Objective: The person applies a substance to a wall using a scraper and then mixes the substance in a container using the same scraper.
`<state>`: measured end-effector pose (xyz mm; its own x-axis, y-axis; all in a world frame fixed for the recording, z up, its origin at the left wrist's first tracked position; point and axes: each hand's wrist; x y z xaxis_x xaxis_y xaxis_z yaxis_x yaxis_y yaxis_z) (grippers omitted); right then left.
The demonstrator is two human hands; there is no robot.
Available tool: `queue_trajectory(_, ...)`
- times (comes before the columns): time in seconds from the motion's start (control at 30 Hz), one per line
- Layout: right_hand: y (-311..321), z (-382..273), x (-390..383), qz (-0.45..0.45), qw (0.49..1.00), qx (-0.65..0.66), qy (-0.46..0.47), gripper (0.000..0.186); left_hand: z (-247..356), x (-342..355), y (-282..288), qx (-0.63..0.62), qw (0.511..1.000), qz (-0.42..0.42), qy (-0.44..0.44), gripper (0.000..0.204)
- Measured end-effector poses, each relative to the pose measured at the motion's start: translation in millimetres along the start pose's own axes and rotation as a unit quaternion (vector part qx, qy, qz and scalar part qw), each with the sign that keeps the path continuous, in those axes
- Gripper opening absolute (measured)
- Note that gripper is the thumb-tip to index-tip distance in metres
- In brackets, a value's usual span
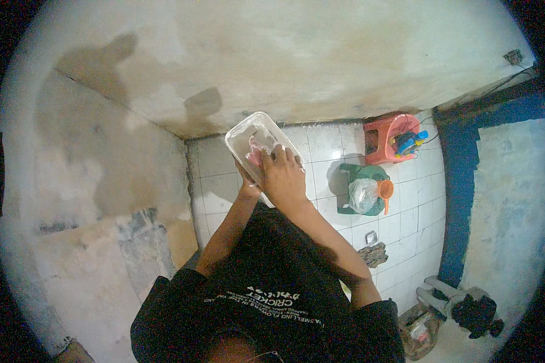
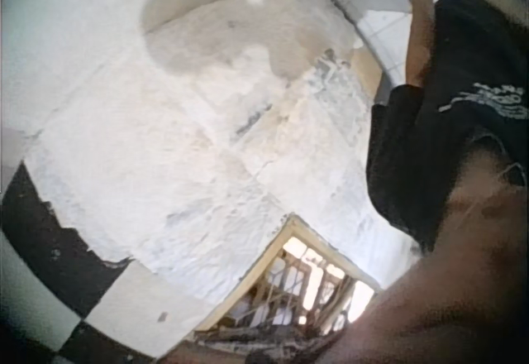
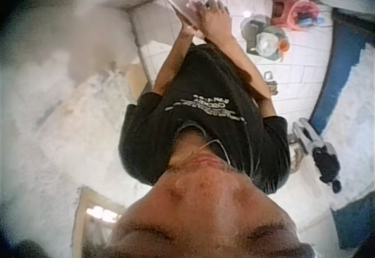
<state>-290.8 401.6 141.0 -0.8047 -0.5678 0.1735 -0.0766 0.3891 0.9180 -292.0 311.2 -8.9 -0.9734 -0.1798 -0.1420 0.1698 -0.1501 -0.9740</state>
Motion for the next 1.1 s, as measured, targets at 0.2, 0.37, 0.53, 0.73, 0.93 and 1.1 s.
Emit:
queue_trajectory(0.2,11.4,-0.8,11.2,0.031,0.999,0.043,-0.003,0.020,13.7,-3.9,-13.5,0.009,0.992,-0.129,-0.006,0.073)
queue_trajectory(0.37,6.4,-0.1,31.1,-0.038,0.999,0.016,-0.026,0.027,3.3,-9.5,-21.0,0.116,0.991,-0.039,-0.047,0.068)
queue_trajectory(0.53,-9.1,-19.9,22.9,-0.054,0.998,0.023,0.031,0.029,1.0,-10.5,-8.1,0.133,0.987,-0.061,-0.066,0.070)
queue_trajectory(0.73,7.3,-11.2,25.9,-0.070,0.997,0.020,-0.031,0.032,-0.1,-10.8,19.1,0.095,0.989,-0.094,-0.069,0.084)
queue_trajectory(0.93,-3.5,-11.4,23.7,-0.112,0.994,0.007,0.016,0.033,-9.7,-26.5,-0.4,0.219,0.933,-0.232,-0.167,0.118)
queue_trajectory(1.1,24.9,-8.7,38.5,-0.064,0.997,0.018,-0.030,0.017,-4.5,-7.8,12.8,-0.066,0.990,-0.098,0.071,0.075)
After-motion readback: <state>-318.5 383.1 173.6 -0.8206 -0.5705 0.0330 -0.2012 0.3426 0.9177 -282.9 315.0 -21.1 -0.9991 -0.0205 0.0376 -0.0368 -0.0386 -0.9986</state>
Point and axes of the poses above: each hand's wrist, its own x-axis towards the middle knuckle, its own y-axis out of the back of the hand, z = x × y, and after that the axes turned 7 degrees about -z, right-handed
